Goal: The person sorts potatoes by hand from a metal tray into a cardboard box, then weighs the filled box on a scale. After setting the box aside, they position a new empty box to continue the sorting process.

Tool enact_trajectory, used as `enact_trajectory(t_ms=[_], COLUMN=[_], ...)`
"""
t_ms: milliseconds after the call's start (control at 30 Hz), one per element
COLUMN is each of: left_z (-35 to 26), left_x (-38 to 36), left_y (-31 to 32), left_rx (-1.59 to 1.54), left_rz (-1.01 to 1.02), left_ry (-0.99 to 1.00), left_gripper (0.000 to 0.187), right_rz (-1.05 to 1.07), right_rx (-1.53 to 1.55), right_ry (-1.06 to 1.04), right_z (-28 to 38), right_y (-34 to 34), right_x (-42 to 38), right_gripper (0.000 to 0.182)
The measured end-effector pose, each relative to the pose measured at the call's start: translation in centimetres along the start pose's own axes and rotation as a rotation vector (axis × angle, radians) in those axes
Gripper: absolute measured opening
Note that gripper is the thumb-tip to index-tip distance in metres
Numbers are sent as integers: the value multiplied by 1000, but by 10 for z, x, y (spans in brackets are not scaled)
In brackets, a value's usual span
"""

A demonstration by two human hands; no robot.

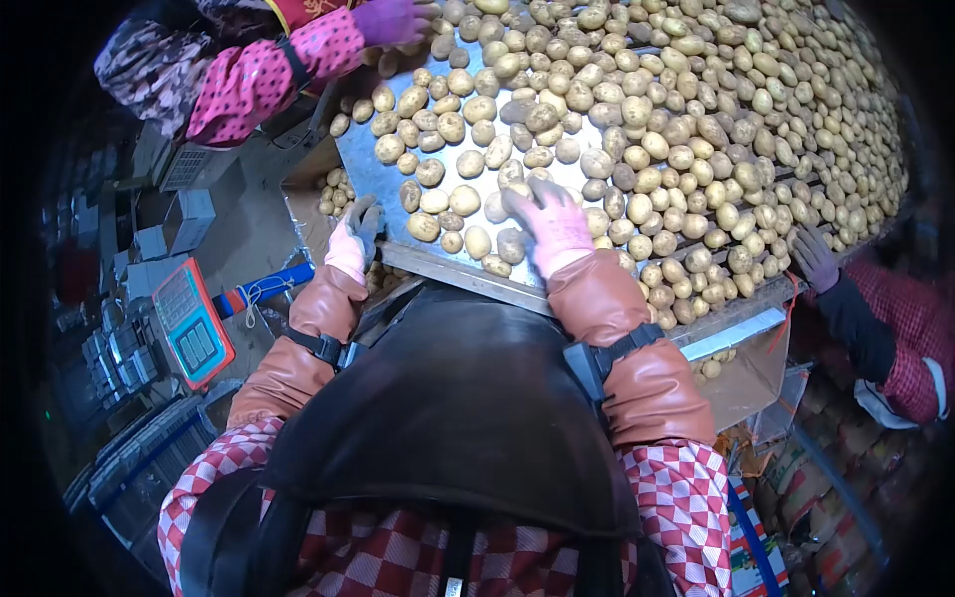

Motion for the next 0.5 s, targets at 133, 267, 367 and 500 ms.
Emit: enact_trajectory(t_ms=[133, 267, 367, 500], left_z=[-51, -123, -133, -132], left_x=[-26, -50, -41, -16], left_y=[-21, -5, 37, 62], left_rx=[89, 342, 679, 662], left_rz=[-13, 6, 268, 316], left_ry=[136, 684, 562, 480], left_gripper=[35, 24, 29, 38], right_rz=[-184, -576, -922, -936], right_rx=[181, 858, 896, 824], right_ry=[123, 459, 463, 585], right_z=[-67, -103, -123, -106], right_y=[14, -37, -85, -118], right_x=[0, -22, -58, -96], right_gripper=[47, 32, 27, 33])
Point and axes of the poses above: each hand's wrist, its own x-axis towards the middle knuckle, its own y-axis out of the palm, z = x × y, the point moved 5 cm from there along x, towards the middle knuckle, and after that the axes turned 4 degrees about x, right-handed, at the moved point
